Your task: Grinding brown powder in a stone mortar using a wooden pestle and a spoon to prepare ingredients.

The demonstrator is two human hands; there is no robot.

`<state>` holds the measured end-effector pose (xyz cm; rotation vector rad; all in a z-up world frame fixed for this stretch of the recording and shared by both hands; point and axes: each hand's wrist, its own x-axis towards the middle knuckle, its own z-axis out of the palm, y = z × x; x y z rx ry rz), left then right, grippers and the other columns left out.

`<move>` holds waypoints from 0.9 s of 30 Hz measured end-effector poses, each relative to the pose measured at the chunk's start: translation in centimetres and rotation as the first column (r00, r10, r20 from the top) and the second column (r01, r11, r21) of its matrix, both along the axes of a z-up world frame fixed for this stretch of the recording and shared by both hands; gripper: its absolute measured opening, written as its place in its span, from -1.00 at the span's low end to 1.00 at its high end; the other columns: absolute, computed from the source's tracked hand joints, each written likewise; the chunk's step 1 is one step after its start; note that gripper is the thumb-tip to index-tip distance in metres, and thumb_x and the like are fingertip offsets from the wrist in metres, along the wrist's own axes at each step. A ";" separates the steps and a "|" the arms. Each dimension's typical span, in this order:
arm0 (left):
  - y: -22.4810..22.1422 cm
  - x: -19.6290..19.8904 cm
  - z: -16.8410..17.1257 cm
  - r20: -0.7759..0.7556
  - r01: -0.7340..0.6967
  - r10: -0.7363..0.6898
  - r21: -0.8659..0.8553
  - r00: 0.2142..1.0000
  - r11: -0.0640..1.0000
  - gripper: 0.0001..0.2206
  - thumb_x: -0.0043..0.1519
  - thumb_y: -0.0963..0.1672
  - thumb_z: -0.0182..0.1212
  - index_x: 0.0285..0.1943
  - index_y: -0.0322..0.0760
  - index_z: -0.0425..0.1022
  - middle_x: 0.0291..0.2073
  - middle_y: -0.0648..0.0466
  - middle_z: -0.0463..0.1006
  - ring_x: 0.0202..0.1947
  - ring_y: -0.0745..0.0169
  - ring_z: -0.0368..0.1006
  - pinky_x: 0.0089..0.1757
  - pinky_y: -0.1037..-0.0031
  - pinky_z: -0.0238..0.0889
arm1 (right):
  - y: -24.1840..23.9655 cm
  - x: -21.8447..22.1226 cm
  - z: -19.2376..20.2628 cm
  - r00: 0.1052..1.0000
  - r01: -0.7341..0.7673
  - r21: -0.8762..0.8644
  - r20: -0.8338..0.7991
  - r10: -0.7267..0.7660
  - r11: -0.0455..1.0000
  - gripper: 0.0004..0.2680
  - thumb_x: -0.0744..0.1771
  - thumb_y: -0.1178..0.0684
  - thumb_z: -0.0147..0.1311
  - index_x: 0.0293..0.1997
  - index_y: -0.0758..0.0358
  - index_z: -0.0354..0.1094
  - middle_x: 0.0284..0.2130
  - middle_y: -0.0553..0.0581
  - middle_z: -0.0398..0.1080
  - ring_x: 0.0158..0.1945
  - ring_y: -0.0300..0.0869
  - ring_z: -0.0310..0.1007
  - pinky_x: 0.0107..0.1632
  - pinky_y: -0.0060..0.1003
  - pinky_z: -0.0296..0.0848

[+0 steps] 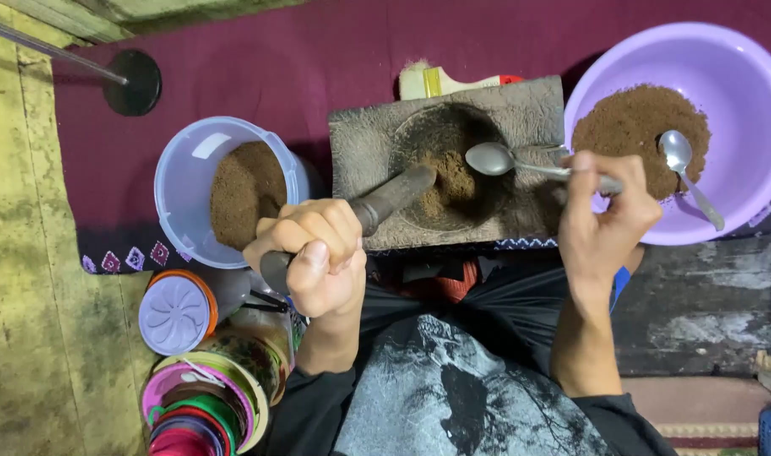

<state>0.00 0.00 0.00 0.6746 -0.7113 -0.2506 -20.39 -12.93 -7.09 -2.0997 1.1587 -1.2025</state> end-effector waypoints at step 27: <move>2.2 1.4 -0.8 0.208 0.057 -0.043 -0.063 0.977 0.996 -0.73 0.14 -0.19 0.08 -0.64 -0.13 0.19 -0.86 0.21 0.12 -0.86 0.41 0.00 -0.66 0.48 0.06 | 0.2 2.6 1.9 0.636 -0.538 -0.016 -0.664 0.394 0.842 -0.89 0.41 0.09 0.08 -0.29 0.08 0.47 -0.48 -0.04 0.42 -0.14 -0.09 0.41 -0.15 -0.18 0.19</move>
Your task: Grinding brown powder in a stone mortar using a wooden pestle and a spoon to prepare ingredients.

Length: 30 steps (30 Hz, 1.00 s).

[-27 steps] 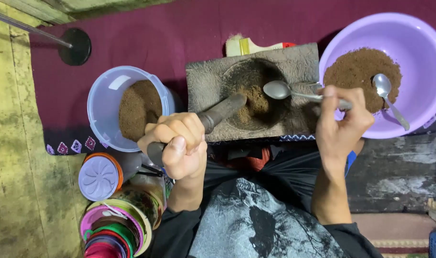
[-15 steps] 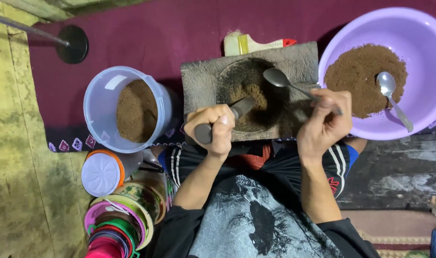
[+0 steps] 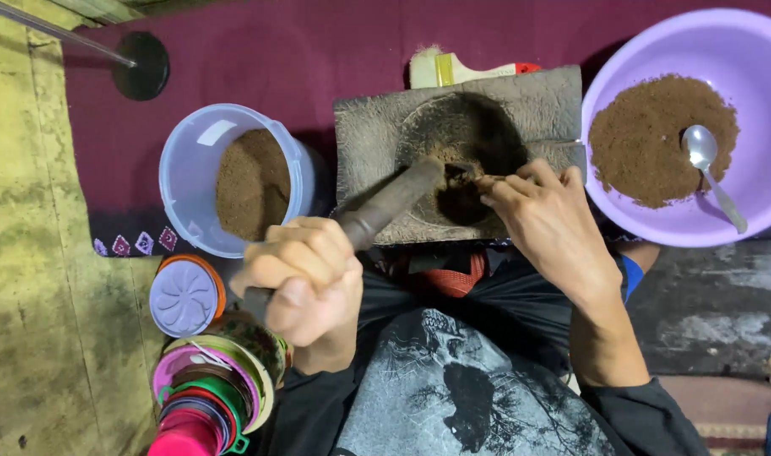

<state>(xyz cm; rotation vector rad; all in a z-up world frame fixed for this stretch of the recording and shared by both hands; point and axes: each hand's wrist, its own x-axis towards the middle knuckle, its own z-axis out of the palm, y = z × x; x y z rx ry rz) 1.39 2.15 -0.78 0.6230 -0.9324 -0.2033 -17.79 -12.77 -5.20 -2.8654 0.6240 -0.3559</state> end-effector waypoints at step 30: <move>4.8 2.0 -1.9 -0.426 -0.224 0.168 -0.085 0.889 0.971 -0.78 0.26 -0.10 -0.15 -0.49 -0.14 0.11 -0.72 0.19 0.09 -0.70 0.39 -0.04 -0.48 0.50 -0.06 | -0.3 1.3 0.0 0.982 -0.177 -0.147 -0.085 0.166 0.973 -0.89 0.41 0.01 0.11 0.03 -0.01 0.46 0.03 -0.17 0.56 -0.06 -0.12 0.32 -0.12 -0.23 0.21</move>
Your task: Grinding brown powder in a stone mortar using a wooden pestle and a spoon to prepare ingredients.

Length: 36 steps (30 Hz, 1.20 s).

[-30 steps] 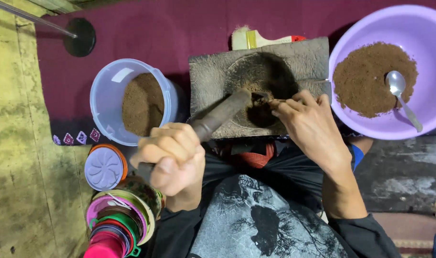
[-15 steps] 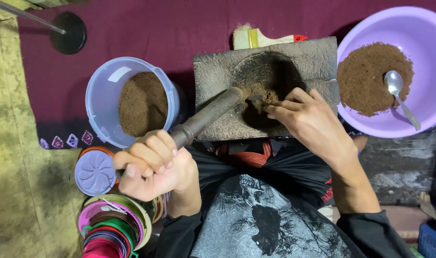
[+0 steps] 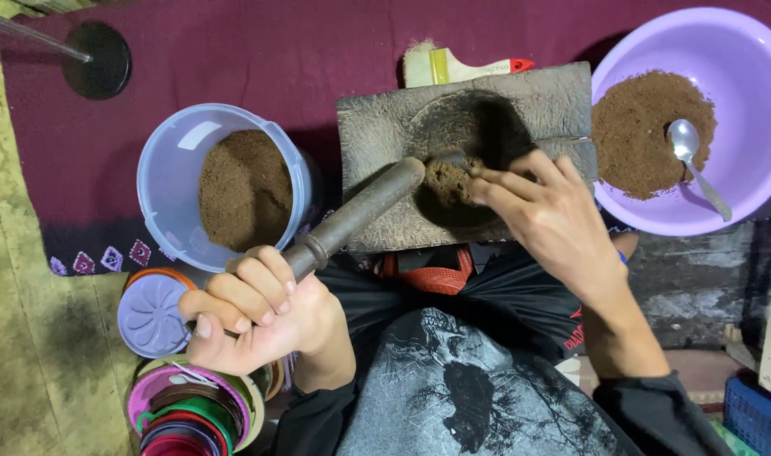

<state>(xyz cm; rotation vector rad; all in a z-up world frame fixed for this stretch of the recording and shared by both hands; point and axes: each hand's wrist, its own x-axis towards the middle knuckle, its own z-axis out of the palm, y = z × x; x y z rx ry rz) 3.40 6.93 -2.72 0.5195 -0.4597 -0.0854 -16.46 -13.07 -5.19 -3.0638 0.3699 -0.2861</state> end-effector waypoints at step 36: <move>1.1 -0.2 -3.4 -0.320 -0.137 0.154 0.075 0.935 0.988 -0.76 0.21 -0.12 -0.10 -0.57 -0.10 0.19 -0.82 0.27 0.03 -0.80 0.46 -0.10 -0.55 0.60 -0.12 | 0.3 -2.8 2.4 0.942 0.218 0.759 0.001 -0.336 0.614 -0.80 0.37 -0.02 0.07 -0.11 0.30 0.50 -0.24 0.14 0.59 -0.27 -0.22 0.63 -0.20 -0.36 0.56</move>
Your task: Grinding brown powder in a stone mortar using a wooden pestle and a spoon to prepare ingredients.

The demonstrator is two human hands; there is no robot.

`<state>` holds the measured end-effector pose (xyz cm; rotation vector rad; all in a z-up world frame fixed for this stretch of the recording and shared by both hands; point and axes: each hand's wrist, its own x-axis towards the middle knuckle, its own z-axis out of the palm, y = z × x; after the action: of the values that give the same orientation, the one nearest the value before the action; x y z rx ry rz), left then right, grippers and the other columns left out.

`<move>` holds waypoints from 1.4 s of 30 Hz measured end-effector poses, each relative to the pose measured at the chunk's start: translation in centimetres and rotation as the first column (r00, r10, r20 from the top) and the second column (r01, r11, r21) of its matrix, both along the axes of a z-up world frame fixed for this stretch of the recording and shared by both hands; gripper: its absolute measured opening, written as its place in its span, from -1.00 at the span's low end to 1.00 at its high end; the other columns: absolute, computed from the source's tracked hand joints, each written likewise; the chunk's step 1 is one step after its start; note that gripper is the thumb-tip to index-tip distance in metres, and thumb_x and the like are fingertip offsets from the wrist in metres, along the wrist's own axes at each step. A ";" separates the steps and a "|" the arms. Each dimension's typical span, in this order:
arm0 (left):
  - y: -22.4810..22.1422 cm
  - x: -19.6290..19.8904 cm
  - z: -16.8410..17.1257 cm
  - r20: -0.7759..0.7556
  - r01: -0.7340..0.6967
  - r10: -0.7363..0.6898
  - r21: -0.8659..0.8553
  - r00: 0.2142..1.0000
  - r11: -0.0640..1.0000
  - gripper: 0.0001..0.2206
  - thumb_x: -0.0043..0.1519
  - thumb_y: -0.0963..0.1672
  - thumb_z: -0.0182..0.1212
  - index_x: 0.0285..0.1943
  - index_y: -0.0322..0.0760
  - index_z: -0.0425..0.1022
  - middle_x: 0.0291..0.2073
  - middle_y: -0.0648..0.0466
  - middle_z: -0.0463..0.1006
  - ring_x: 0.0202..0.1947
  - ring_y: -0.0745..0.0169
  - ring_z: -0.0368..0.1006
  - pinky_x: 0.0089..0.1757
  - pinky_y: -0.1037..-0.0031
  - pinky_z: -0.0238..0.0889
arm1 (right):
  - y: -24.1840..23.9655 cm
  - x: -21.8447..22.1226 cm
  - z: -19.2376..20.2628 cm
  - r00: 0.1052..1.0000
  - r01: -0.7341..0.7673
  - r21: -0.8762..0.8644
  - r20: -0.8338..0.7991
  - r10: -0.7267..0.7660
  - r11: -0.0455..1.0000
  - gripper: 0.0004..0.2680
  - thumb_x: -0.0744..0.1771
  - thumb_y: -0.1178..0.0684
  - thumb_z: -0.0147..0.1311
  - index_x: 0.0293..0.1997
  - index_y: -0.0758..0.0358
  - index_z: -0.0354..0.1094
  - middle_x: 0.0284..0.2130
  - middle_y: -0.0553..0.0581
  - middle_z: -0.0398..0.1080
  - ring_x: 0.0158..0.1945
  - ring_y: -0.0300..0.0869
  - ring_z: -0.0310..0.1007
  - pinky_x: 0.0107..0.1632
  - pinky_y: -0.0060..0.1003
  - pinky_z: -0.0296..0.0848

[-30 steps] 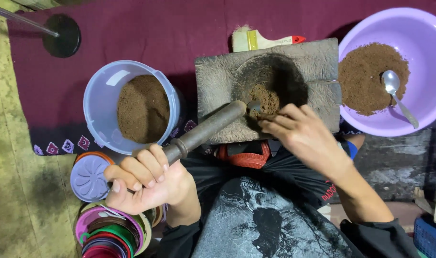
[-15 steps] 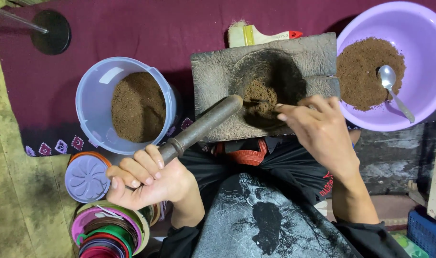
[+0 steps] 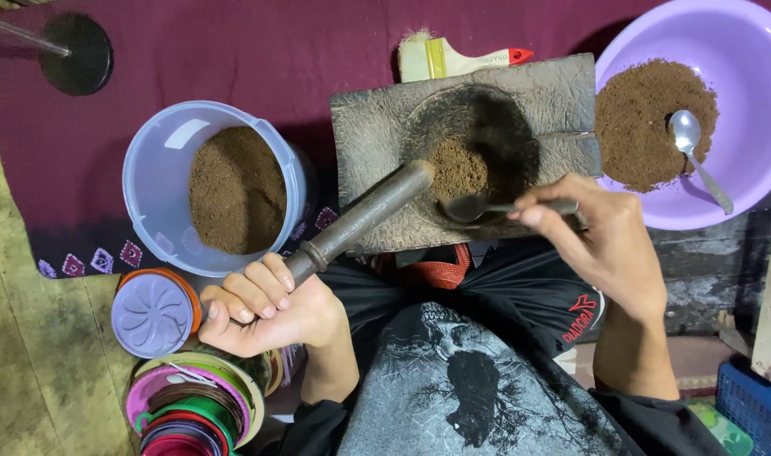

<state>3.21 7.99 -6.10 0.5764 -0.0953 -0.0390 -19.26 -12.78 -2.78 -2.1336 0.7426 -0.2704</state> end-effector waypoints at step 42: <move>0.4 0.6 -1.1 -0.037 -0.005 0.004 -0.018 0.999 1.000 -0.76 0.21 -0.12 -0.10 -0.57 -0.10 0.18 -0.82 0.29 0.04 -0.81 0.47 -0.08 -0.57 0.61 -0.08 | -3.5 2.5 -6.2 0.988 -0.131 -0.490 0.002 0.152 0.862 -0.95 0.38 0.17 0.28 -0.11 0.21 0.56 -0.09 -0.05 0.62 -0.24 -0.17 0.19 -0.14 -0.20 0.12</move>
<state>3.81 8.38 -7.21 0.5576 -0.0585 -0.0446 -16.78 -16.24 -8.97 -2.6397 0.5227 -0.4612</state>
